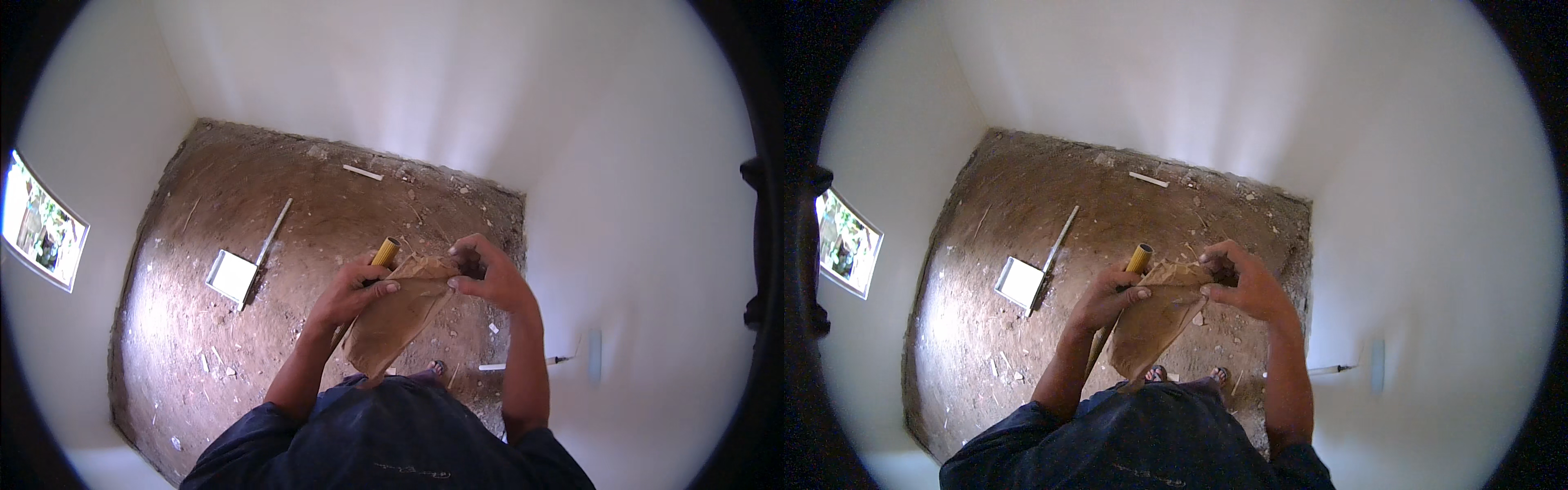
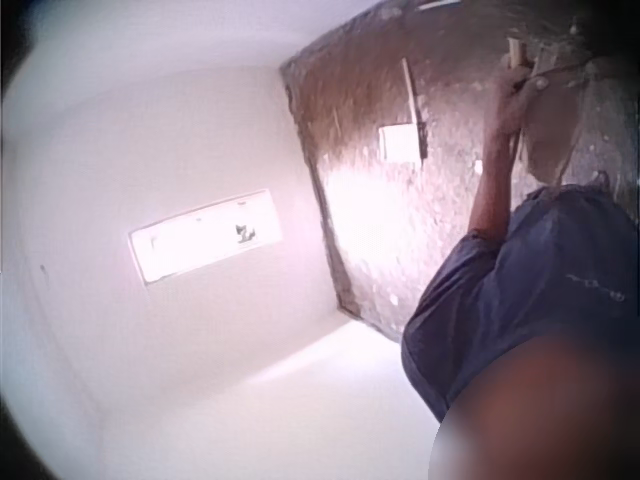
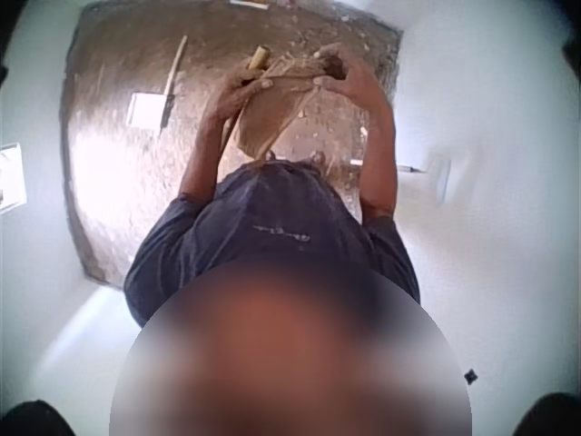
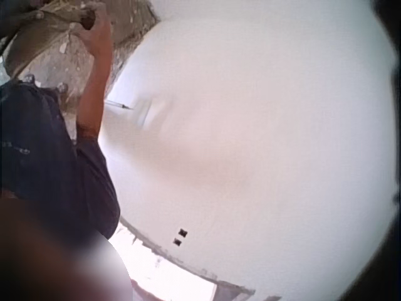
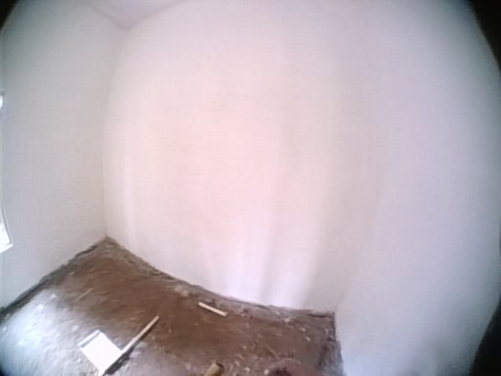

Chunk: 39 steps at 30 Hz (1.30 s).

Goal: The person wraps a paint roller handle with brown paper, then attaches the roller to a long bamboo pole. They dip the roller into a paint tray and apply white paint to the ceiling and upper walls of a small room with a dirt floor and one window.

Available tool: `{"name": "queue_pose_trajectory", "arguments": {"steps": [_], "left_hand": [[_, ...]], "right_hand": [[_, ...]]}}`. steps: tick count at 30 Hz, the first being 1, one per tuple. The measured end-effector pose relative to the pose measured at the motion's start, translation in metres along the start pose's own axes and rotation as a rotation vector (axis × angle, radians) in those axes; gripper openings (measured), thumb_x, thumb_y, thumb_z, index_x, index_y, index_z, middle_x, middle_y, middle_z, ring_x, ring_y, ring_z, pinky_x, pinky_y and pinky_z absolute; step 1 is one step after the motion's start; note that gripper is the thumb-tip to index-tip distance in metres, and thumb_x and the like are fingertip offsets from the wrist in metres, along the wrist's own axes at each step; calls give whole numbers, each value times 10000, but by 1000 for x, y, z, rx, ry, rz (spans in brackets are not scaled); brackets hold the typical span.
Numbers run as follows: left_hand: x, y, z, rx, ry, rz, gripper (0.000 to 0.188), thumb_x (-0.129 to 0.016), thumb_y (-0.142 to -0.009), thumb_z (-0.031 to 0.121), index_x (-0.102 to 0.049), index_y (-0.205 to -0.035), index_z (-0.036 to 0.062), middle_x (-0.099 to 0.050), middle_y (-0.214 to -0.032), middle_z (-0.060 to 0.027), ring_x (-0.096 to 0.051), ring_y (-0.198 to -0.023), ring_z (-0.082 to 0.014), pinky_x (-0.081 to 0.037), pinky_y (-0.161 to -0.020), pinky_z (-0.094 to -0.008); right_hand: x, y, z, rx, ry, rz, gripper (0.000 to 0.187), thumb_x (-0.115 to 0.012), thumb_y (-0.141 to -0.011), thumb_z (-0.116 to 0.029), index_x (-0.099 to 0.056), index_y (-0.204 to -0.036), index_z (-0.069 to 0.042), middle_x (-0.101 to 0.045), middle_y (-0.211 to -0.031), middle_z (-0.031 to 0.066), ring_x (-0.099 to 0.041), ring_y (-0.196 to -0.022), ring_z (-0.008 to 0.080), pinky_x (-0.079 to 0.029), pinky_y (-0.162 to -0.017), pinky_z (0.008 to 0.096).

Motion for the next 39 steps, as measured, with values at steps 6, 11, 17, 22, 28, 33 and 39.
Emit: {"name": "queue_pose_trajectory", "arguments": {"steps": [6, 11, 17, 22, 28, 33, 39], "left_hand": [[8, 5, -2, -4, 110, 121, 328, -729, -926, 277, -693, -1005, -39, -612, -1117, -126, -574, -1038, -216, -450, -890, -347], [13, 4, 4, -61, 20, 197, 273, -720, -926, 219, -700, -1036, -31, -613, -1196, -145, -581, -1128, -254, -447, -963, -362], [17, 5, 8, -77, -221, 183, 236, -708, -912, 172, -707, -1065, -8, -615, -1223, -167, -585, -1152, -327, -438, -1009, -389], [8, 1, 0, -32, -130, 42, 236, -715, -903, 178, -706, -1062, 4, -628, -1181, -162, -602, -1120, -313, -454, -969, -393], [0, 4, 18, -130, -115, 26, 233, -725, -898, 205, -713, -1033, 16, -634, -1109, -160, -619, -1051, -312, -471, -901, -404], [-7, 6, 28, -143, -225, -15, 226, -722, -901, 209, -714, -1045, 36, -623, -1069, -162, -613, -1035, -323, -468, -890, -409], [-9, 9, 26, -148, -225, -51, 222, -741, -867, 190, -717, -1041, 52, -637, -1095, -143, -621, -1051, -302, -475, -915, -402]], "right_hand": [[-28, 7, 45, 165, -794, 314, 288, -727, -882, -142, -570, -1115, -76, -630, -1178, 103, -598, -1131, 212, -491, -975, 358], [-53, 23, 52, 325, -899, 456, 370, -703, -906, -152, -516, -1211, -57, -618, -1210, 129, -608, -1114, 216, -501, -960, 366], [-55, 26, 47, 222, -558, 348, 390, -720, -898, -67, -540, -1243, -36, -647, -1144, 105, -649, -983, 170, -547, -822, 308], [-40, 19, 59, 10, -585, 249, 368, -732, -894, -43, -606, -1239, -27, -671, -1153, 100, -678, -953, 173, -566, -804, 313], [-29, 12, 3, 170, -430, 223, 346, -711, -862, -5, -653, -1201, -33, -677, -1194, 115, -659, -1086, 209, -536, -939, 339], [-44, -6, -54, 316, 263, -269, 434, -728, -774, 16, -661, -1199, -32, -686, -1184, 114, -662, -1067, 197, -532, -924, 333], [-43, -16, -55, 262, 228, -447, 322, -740, -757, -22, -688, -1070, -76, -698, -1011, 74, -676, -954, 220, -534, -844, 366]]}}
Point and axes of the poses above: each hand's wrist, its own y-axis away from the middle knuckle, its own x-axis out of the back of the hand, z = x × y, the point moved 9 cm from there along -y, towards the middle knuckle
